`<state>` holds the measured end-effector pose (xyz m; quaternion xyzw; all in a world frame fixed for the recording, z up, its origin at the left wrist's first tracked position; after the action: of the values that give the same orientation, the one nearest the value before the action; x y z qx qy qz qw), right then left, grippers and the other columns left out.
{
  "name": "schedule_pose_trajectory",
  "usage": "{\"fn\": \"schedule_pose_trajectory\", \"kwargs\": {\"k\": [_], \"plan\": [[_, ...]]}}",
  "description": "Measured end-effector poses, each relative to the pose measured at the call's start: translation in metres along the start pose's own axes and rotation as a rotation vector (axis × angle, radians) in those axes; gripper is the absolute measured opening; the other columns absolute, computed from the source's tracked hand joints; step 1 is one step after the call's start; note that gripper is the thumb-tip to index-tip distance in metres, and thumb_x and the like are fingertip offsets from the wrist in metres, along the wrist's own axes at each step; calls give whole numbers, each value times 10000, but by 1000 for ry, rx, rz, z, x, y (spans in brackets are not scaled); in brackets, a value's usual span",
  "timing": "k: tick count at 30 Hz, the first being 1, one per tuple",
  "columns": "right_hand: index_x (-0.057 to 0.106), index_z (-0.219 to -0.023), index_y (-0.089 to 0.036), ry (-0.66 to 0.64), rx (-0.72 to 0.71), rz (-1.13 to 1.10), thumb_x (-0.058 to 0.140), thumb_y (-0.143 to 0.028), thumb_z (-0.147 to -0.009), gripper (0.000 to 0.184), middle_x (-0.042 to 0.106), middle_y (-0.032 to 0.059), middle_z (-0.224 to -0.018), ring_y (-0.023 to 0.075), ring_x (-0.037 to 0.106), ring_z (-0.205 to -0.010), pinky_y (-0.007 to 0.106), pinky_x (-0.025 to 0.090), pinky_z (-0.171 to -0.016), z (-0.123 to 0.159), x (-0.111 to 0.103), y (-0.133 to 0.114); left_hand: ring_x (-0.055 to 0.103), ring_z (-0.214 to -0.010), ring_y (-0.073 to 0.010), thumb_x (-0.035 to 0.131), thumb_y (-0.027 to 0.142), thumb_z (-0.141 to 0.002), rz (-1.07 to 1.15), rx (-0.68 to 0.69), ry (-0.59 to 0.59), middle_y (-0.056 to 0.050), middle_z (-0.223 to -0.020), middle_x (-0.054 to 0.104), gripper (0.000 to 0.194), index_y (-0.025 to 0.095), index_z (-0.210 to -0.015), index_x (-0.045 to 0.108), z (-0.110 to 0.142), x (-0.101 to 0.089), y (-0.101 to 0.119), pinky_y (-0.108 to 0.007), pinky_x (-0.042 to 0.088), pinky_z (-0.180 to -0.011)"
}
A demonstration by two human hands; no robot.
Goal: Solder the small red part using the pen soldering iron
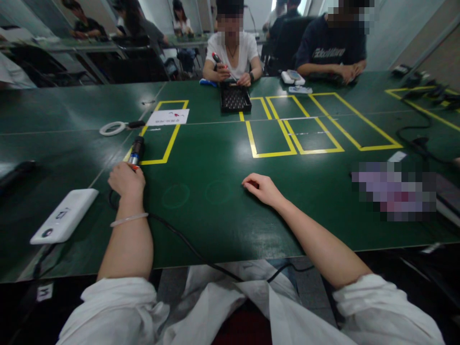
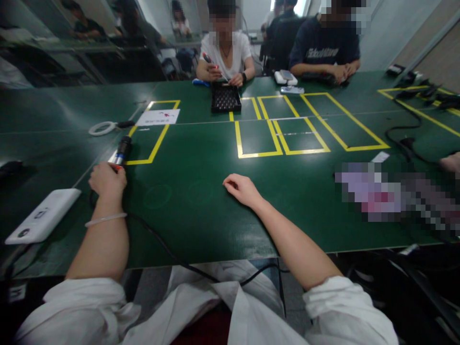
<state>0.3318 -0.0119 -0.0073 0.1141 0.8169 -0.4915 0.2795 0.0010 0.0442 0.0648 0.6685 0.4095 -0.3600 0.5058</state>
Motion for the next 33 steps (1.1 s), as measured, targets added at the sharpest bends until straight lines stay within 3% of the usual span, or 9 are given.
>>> {"fn": "schedule_pose_trajectory", "kwargs": {"k": [4, 8, 13, 16, 19, 27, 30, 33], "plan": [[687, -905, -175, -7, 20, -22, 554, -230, -913, 144, 675, 28, -823, 127, 541, -658, 253, 408, -649, 0, 1, 1, 573, -990, -243, 587, 446, -881, 119, 59, -14, -87, -994, 644, 444, 155, -1211, 644, -2, 18, 34, -367, 459, -861], [685, -907, -170, -7, 49, -68, 559, -233, -909, 142, 675, 25, -818, 124, 549, -665, 253, 418, -655, 0, 1, 2, 602, -960, -223, 585, 429, -858, 294, 140, -66, -90, -1034, 652, 405, 170, -1152, 688, -4, 50, 64, -348, 480, -841], [633, -1070, -188, -52, 73, -235, 602, -262, -880, 207, 669, 10, -846, 118, 564, -672, 243, 444, -636, 0, 7, 0, 643, -902, -193, 707, 432, -773, 760, 149, -370, -92, -979, 680, 408, 136, -1047, 645, 18, 102, 121, -334, 506, -830], [598, -1108, -192, -103, 62, -313, 641, -283, -857, 270, 668, 7, -866, 112, 561, -669, 240, 447, -625, 1, 13, -4, 639, -820, -172, 748, 437, -746, 887, 94, -504, -70, -882, 679, 383, 130, -934, 618, 35, 119, 144, -305, 502, -762], [598, -1016, -181, -113, 67, -326, 656, -309, -854, 214, 642, 0, -816, 108, 548, -657, 239, 445, -620, 2, 15, -7, 615, -770, -155, 727, 442, -769, 901, 80, -589, -62, -855, 673, 365, 123, -918, 631, 44, 127, 152, -276, 473, -695], [565, -952, -186, -76, 82, -313, 675, -325, -837, 211, 618, -12, -765, 103, 532, -633, 232, 429, -592, 0, 11, -4, 618, -777, -157, 571, 505, -877, 915, 42, -608, -75, -871, 668, 402, 120, -968, 642, 43, 136, 145, -262, 461, -658], [571, -948, -188, -60, 87, -317, 682, -326, -831, 212, 622, -10, -765, 105, 536, -636, 233, 428, -586, 0, 11, -2, 610, -754, -148, 627, 480, -849, 908, 52, -640, -74, -854, 673, 383, 113, -958, 649, 45, 139, 146, -271, 467, -692], [553, -985, -196, -71, 126, -439, 712, -355, -810, 285, 634, -7, -791, 107, 562, -648, 233, 446, -587, 0, 15, 3, 611, -766, -145, 689, 436, -816, 911, 95, -595, -67, -869, 675, 363, 113, -977, 646, 45, 134, 148, -283, 479, -741]]}}
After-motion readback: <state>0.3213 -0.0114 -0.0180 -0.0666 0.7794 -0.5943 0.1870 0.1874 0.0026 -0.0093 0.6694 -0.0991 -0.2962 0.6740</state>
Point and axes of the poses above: each hand's wrist, its own z-axis away from the middle knuckle, its own x-axis out of the palm, y = z × x, the point moved 8 cm from there along -z, towards the middle knuckle
